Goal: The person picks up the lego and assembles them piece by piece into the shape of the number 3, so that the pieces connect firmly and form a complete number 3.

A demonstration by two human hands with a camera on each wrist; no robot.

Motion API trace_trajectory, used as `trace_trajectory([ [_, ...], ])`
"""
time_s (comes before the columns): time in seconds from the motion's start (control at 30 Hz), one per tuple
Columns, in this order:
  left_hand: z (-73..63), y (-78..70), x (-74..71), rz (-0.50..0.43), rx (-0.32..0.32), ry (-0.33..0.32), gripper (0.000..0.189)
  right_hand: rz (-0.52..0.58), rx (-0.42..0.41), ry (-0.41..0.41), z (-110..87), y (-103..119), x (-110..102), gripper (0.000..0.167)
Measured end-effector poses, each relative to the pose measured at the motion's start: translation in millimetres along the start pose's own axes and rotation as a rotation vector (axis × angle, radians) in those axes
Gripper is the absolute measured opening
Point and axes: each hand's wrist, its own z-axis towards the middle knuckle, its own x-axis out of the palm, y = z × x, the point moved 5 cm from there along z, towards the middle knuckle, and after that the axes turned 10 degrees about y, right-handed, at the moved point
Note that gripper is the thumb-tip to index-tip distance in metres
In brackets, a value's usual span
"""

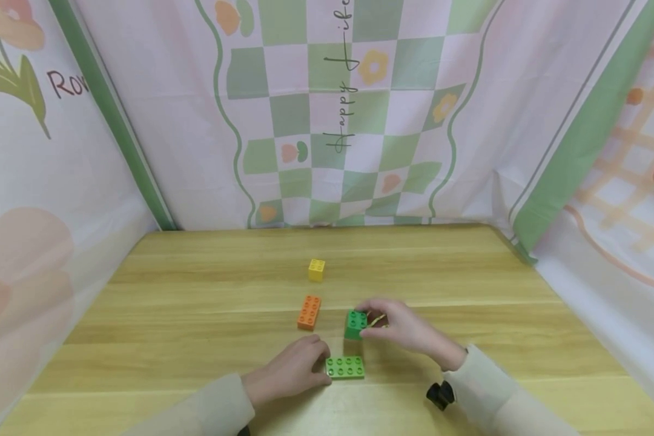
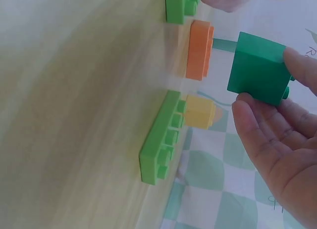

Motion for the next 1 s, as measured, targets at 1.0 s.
trace_trajectory([
  [1.0, 1.2, 1.2, 1.1, 0.009, -0.009, 0.005, 0.033, 0.042, -0.062, 0.204, -9.4, -2, 27, 0.045],
])
